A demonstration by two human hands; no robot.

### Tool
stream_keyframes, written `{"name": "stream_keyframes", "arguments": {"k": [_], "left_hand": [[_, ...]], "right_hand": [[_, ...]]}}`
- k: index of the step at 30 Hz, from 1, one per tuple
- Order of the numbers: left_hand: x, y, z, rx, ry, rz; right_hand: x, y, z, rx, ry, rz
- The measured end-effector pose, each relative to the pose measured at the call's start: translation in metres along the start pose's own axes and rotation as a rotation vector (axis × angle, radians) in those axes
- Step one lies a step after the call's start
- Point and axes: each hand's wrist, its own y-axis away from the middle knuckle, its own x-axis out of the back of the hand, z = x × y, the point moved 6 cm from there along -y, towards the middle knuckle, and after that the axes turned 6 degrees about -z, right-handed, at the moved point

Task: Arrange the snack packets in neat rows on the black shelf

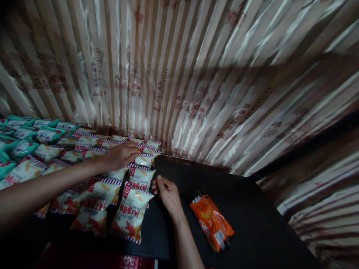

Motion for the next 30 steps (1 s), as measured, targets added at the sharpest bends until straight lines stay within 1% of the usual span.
{"name": "stream_keyframes", "arguments": {"k": [1,2,5,6,8,10,11,12,14,19,22,25,27,30], "left_hand": [[0.004,0.012,0.008,0.007,-0.014,0.057],[0.006,0.026,0.018,0.003,-0.030,0.090],[0.004,0.070,0.057,-0.072,-0.091,0.188],[-0.001,0.084,0.070,-0.100,-0.113,0.203],[-0.012,0.110,0.101,-0.252,-0.151,0.271],[-0.028,0.127,0.123,-0.340,-0.176,0.276],[-0.037,0.133,0.131,-0.379,-0.207,0.252],[-0.043,0.138,0.137,-0.420,-0.240,0.280],[-0.055,0.145,0.141,-0.429,-0.302,0.319],[-0.083,0.146,0.126,-0.278,-0.305,0.270],[-0.097,0.147,0.125,-0.271,-0.316,0.292],[-0.112,0.146,0.126,-0.280,-0.354,0.241],[-0.116,0.146,0.125,-0.269,-0.351,0.212],[-0.116,0.146,0.120,-0.222,-0.315,0.235]], "right_hand": [[-0.001,0.001,0.000,-0.003,-0.007,-0.022],[-0.001,0.003,0.000,-0.006,-0.011,-0.045],[-0.002,0.005,-0.001,-0.007,-0.004,-0.082],[-0.002,0.006,-0.001,-0.007,-0.006,-0.091],[-0.004,0.007,-0.002,-0.013,-0.025,-0.107],[-0.005,0.008,-0.002,-0.025,-0.057,-0.108],[-0.005,0.008,-0.002,-0.031,-0.072,-0.104],[-0.005,0.009,-0.002,-0.036,-0.084,-0.098],[-0.005,0.011,-0.003,-0.047,-0.096,-0.087],[-0.002,0.017,-0.003,-0.093,-0.121,-0.081],[-0.008,0.017,0.001,-0.132,-0.191,-0.117],[-0.017,0.016,0.004,-0.137,-0.245,-0.163],[-0.020,0.015,0.004,-0.133,-0.251,-0.165],[-0.016,0.015,0.005,-0.131,-0.245,-0.142]]}}
